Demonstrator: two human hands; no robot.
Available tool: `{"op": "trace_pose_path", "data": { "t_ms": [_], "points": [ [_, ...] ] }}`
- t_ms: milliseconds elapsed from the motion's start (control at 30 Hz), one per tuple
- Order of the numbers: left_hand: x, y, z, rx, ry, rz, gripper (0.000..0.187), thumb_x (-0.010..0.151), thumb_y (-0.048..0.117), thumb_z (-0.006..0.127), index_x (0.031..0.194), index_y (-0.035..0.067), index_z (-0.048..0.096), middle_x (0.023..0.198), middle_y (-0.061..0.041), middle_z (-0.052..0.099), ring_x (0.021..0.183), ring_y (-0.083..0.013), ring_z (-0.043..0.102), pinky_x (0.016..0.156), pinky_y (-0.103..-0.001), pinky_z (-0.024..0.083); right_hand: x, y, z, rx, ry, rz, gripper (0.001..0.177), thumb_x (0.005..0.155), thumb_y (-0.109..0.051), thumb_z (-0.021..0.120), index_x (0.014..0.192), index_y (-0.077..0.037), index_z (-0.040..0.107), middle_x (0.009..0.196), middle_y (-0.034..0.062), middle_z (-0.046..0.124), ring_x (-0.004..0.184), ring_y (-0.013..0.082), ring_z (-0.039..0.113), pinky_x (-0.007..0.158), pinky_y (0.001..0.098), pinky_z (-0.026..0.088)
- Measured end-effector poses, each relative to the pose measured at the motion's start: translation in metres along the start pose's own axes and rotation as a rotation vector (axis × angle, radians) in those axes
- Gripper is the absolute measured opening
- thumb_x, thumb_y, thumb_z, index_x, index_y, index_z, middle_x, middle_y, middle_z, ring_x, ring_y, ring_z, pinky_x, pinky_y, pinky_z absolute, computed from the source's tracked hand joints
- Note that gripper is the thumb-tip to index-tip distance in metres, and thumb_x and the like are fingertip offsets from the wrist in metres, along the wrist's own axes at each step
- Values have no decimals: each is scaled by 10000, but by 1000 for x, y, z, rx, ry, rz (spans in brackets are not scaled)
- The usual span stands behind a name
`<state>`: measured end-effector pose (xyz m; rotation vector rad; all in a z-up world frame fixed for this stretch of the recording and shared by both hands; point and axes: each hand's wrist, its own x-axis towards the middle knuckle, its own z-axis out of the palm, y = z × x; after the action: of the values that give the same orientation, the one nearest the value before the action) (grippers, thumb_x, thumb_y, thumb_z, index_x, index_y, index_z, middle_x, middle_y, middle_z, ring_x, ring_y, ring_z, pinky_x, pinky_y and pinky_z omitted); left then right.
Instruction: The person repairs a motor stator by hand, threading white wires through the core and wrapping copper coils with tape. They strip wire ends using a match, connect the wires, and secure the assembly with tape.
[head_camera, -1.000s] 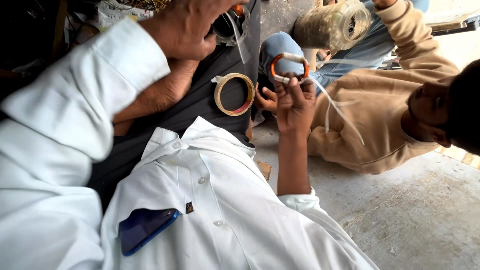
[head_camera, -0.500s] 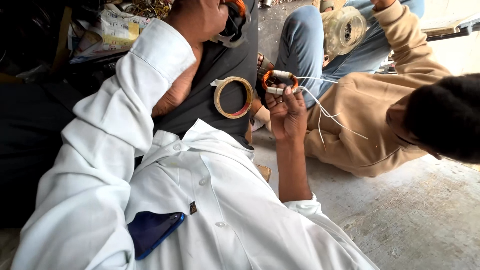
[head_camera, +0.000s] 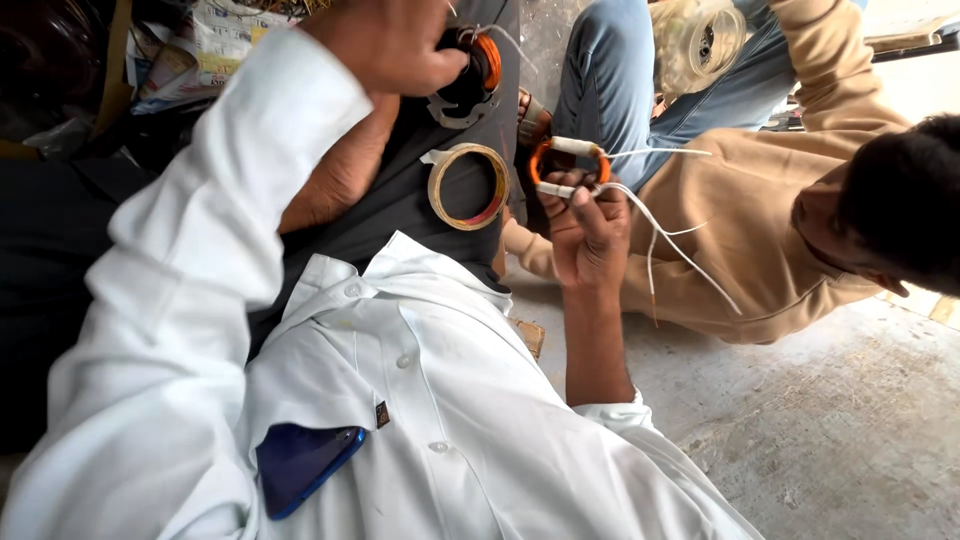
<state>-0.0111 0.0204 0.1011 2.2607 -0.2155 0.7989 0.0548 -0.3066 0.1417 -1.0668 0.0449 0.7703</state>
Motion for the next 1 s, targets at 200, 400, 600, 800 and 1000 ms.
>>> {"op": "trace_pose_path", "data": {
  "t_ms": [200, 400, 600, 800, 1000],
  "points": [
    [-41, 44, -21, -342, -98, -660, 146, 1013, 96, 713, 979, -28, 644, 784, -131, 667, 683, -199, 672, 616, -336, 538, -16, -22, 25, -259, -70, -345, 300, 955, 23, 742, 1220, -21, 608, 1107, 127, 704, 1146, 252, 686, 1093, 446, 547],
    [1, 169, -91, -546, 226, -556, 182, 1015, 61, 721, 1166, -11, 649, 937, -102, 708, 801, -148, 701, 753, -272, 590, -30, -33, 68, -255, -48, -262, 325, 910, -51, 789, 1178, 27, 622, 1110, 196, 741, 1013, 283, 691, 818, 447, 590],
    [4, 211, -99, -270, 272, -450, 415, 825, 142, 829, 1107, -76, 618, 1111, -191, 630, 1011, -305, 655, 834, -412, 577, -17, -1, 150, -1143, -417, -1214, 198, 925, -141, 777, 1038, -31, 657, 1149, 135, 705, 1164, 366, 686, 939, 468, 585],
    [-29, 198, -130, -355, 242, -822, 217, 921, 57, 736, 1104, 5, 633, 1161, -116, 654, 1017, -218, 762, 854, -356, 616, -22, 5, 165, -1164, -629, -972, 268, 946, -87, 796, 1150, 28, 666, 1235, 180, 639, 1182, 377, 673, 978, 440, 581],
    [-17, 168, -131, 296, 32, -289, 391, 843, 6, 741, 1225, -55, 680, 1084, -175, 646, 949, -335, 670, 806, -386, 573, 36, -17, 55, -714, -109, -461, 179, 1020, -26, 709, 1187, 29, 672, 1147, 112, 707, 943, 161, 677, 846, 275, 564]
  ]
}}
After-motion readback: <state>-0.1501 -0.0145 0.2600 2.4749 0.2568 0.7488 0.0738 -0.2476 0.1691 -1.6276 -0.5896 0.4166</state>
